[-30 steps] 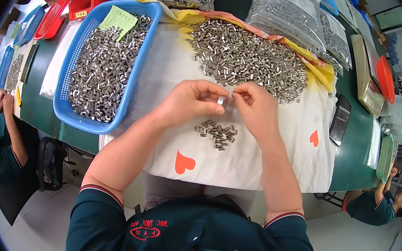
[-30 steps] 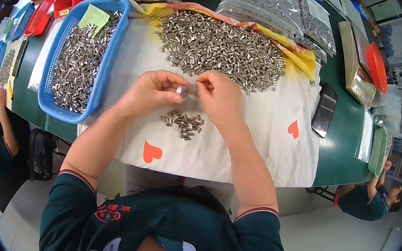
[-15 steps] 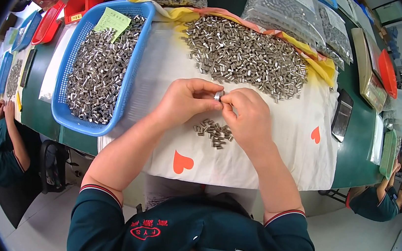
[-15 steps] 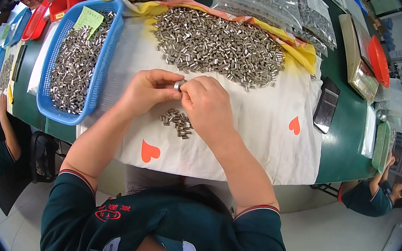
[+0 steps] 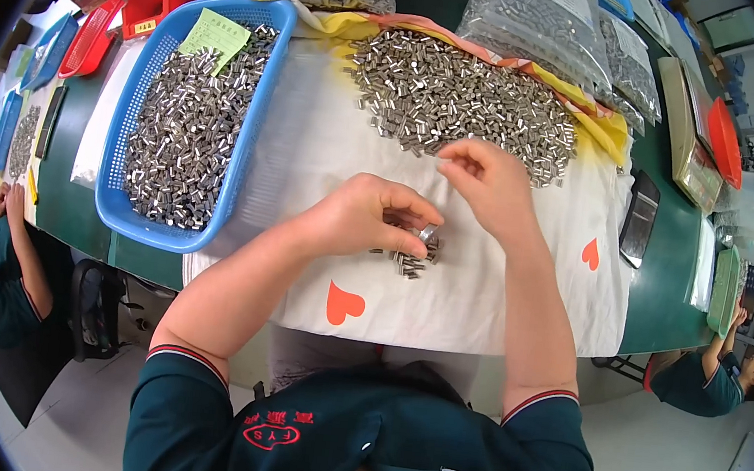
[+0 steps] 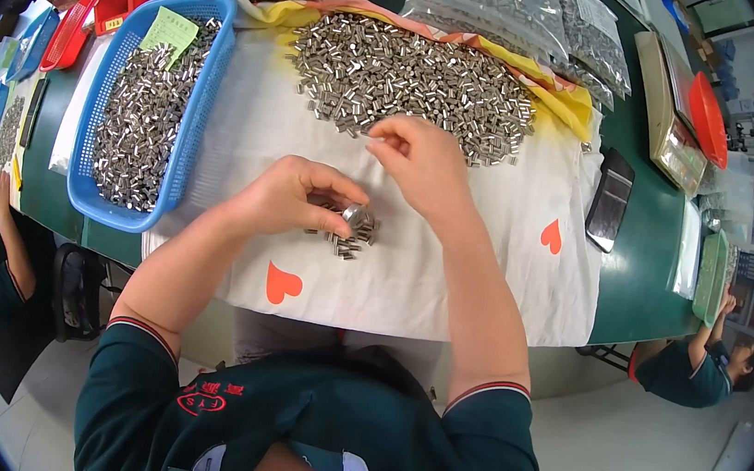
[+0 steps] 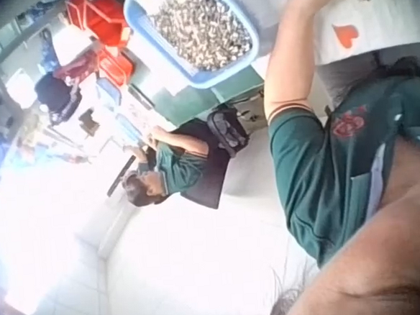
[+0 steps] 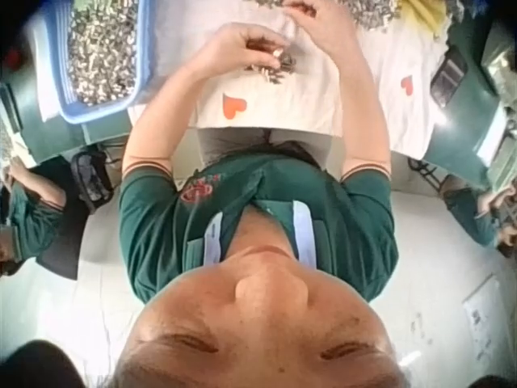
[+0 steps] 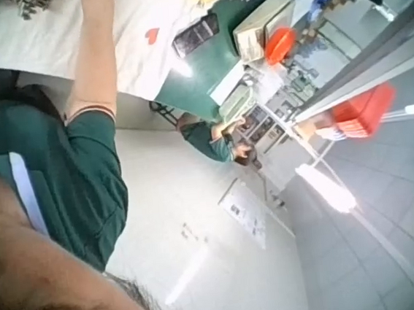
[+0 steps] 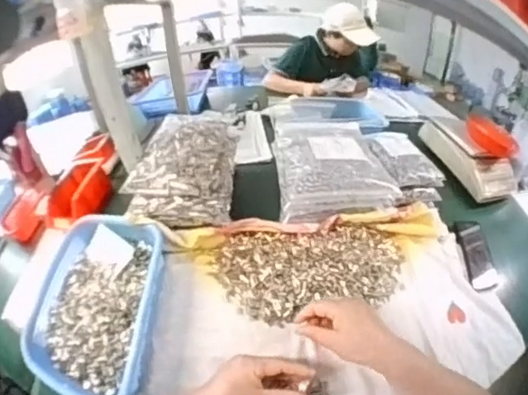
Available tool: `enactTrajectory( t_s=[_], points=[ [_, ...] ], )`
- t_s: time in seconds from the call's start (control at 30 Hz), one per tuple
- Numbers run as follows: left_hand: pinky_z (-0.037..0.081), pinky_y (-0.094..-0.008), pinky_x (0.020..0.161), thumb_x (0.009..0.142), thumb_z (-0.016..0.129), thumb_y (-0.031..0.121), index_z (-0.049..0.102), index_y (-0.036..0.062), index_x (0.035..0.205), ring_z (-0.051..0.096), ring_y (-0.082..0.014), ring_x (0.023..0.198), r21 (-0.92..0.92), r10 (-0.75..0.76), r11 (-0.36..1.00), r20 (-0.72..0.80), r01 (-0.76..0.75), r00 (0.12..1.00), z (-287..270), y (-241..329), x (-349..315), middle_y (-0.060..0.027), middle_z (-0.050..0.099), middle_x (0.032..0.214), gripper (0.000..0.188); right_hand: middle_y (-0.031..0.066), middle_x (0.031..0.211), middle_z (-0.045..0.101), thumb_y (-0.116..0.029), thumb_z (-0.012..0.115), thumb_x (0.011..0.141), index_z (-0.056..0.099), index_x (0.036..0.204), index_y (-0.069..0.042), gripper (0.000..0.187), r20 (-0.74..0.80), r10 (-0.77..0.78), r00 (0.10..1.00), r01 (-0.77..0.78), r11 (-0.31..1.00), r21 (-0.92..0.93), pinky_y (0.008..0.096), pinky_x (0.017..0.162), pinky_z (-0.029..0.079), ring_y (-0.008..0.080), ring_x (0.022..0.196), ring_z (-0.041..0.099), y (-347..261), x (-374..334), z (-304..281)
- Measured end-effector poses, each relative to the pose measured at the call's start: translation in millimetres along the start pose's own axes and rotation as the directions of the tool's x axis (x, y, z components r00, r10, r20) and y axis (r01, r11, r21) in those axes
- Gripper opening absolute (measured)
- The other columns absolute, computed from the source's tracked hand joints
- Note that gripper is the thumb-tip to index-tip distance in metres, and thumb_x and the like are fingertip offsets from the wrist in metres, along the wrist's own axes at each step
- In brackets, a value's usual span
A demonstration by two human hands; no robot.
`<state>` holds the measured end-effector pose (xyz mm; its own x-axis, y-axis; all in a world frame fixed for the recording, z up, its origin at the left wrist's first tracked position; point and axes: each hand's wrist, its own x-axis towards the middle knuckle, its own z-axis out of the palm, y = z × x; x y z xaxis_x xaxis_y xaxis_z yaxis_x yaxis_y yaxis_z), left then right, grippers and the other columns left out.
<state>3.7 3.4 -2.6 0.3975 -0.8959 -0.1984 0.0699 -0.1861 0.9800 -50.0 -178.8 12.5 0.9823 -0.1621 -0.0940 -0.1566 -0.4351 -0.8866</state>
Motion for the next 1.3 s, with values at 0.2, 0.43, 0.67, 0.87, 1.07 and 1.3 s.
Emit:
enactTrajectory(
  t_s=[0.2,0.43,0.67,0.87,1.07,1.3],
  points=[
    [0.047,-0.0207,0.070,0.075,0.065,0.002,0.058,0.0001,0.104,0.057,-0.0070,0.078,-0.387,-0.031,0.922,-0.114,-0.015,0.993,-9,-7,7,-0.0032,0.061,0.088,0.031,0.0088,0.074,0.056,-0.011,0.059,0.070,0.060,0.074,-0.006,0.007,-0.081,-0.342,0.936,0.203,0.715,-0.669,0.0359,0.066,0.044,0.0257,0.075,0.054,7,9,27],
    [0.047,-0.0205,0.072,0.076,0.062,-0.002,0.053,-0.0017,0.111,0.058,-0.0089,0.082,-0.408,-0.050,0.912,-0.192,-0.033,0.980,-16,-7,6,-0.0050,0.061,0.091,0.036,0.0078,0.072,0.057,-0.004,0.060,0.069,0.060,0.073,-0.003,0.004,-0.177,-0.176,0.968,0.103,0.926,-0.362,0.0319,0.062,0.046,0.0219,0.068,0.056,-6,-11,19],
    [0.046,-0.0199,0.071,0.075,0.064,0.000,0.054,-0.0024,0.110,0.058,-0.0082,0.079,-0.342,-0.064,0.940,-0.203,-0.009,0.977,-15,-4,5,-0.0049,0.061,0.088,0.036,0.0040,0.077,0.060,0.001,0.062,0.070,0.060,0.081,-0.002,0.011,-0.106,-0.183,0.977,0.190,0.980,0.055,0.0250,0.061,0.044,0.0139,0.069,0.056,-13,-24,16],
    [0.047,-0.0195,0.068,0.074,0.066,0.002,0.058,-0.0020,0.106,0.057,-0.0061,0.076,-0.215,-0.062,0.977,-0.259,0.005,0.964,-9,-3,6,-0.0032,0.062,0.083,0.034,0.0072,0.076,0.060,-0.001,0.062,0.068,0.060,0.078,-0.003,0.011,-0.149,-0.495,0.856,0.404,0.820,-0.405,0.0282,0.061,0.046,0.0198,0.068,0.057,-8,-26,26],
    [0.047,-0.0196,0.067,0.073,0.067,0.002,0.058,-0.0007,0.106,0.056,-0.0050,0.074,-0.265,-0.080,0.964,-0.222,0.018,0.972,-11,-3,6,-0.0022,0.062,0.082,0.035,0.0046,0.072,0.060,-0.001,0.064,0.069,0.060,0.080,-0.002,0.012,-0.068,-0.260,0.963,0.255,0.964,-0.074,0.0251,0.060,0.044,0.0135,0.064,0.055,-11,-26,10],
    [0.046,-0.0209,0.066,0.070,0.071,0.006,0.061,0.0012,0.103,0.054,-0.0050,0.072,-0.086,-0.025,0.996,-0.050,0.021,0.998,-1,4,0,-0.0017,0.062,0.082,0.035,-0.0016,0.073,0.058,-0.006,0.063,0.074,0.060,0.084,0.000,0.012,0.027,0.068,0.997,-0.071,0.993,0.098,0.0193,0.060,0.041,0.0041,0.065,0.049,0,-11,-9]
  ],
)
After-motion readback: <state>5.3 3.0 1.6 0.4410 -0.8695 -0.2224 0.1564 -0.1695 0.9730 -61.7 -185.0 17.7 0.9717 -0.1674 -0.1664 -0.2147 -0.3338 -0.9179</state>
